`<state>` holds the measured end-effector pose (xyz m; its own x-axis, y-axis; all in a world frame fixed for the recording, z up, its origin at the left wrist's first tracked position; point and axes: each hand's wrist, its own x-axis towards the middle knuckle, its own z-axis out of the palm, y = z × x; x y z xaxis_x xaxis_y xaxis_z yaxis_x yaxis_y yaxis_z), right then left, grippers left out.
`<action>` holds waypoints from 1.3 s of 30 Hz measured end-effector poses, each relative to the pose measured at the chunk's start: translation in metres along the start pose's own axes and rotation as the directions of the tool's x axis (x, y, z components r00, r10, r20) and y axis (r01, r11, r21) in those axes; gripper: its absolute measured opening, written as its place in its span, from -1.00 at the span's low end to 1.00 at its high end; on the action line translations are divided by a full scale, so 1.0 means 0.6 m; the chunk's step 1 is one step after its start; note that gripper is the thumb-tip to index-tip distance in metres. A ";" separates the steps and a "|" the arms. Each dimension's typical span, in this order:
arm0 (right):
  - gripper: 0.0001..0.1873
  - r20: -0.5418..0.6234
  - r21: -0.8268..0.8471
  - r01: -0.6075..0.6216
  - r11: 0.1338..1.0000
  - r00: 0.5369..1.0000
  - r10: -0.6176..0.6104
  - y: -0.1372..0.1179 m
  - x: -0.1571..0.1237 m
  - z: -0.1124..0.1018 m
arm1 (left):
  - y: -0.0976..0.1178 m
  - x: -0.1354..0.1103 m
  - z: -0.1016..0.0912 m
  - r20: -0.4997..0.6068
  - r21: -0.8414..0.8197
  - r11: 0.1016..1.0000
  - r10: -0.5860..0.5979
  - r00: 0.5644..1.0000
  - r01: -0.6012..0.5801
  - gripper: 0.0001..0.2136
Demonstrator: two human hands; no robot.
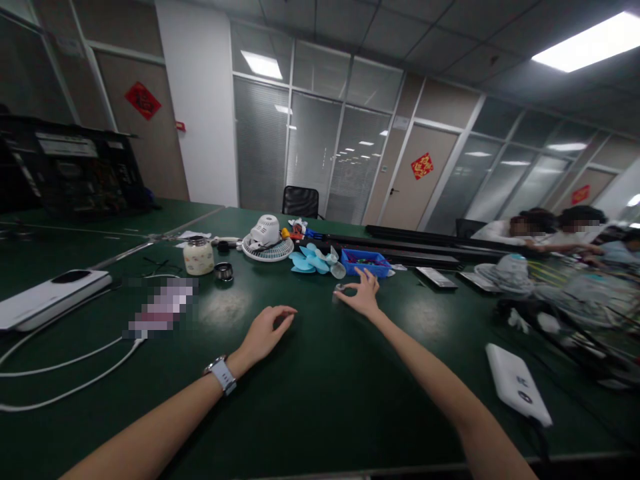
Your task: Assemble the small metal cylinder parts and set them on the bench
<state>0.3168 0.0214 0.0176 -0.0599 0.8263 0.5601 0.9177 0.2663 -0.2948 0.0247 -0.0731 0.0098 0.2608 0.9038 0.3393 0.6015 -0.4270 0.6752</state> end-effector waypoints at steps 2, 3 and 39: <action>-0.59 0.037 0.111 0.099 0.989 0.994 -0.104 -0.052 -0.048 -0.009 | 0.012 -0.003 0.000 -0.083 -0.011 0.998 0.062 0.995 -0.063 -0.66; -0.61 0.060 0.167 0.142 0.976 0.986 -0.154 -0.077 -0.071 -0.014 | 0.019 -0.006 0.001 -0.112 -0.022 0.995 0.089 0.990 -0.092 -0.66; -0.60 0.251 0.296 0.302 0.906 0.891 -0.379 -0.127 -0.148 -0.061 | -0.028 -0.004 0.004 0.173 -0.190 0.977 -0.062 0.983 0.095 -0.54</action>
<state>0.2666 -0.0902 0.0188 -0.4993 0.7599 0.4163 0.6972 0.6376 -0.3277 0.0158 -0.0681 -0.0038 0.3493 0.9199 0.1781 0.4695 -0.3363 0.8164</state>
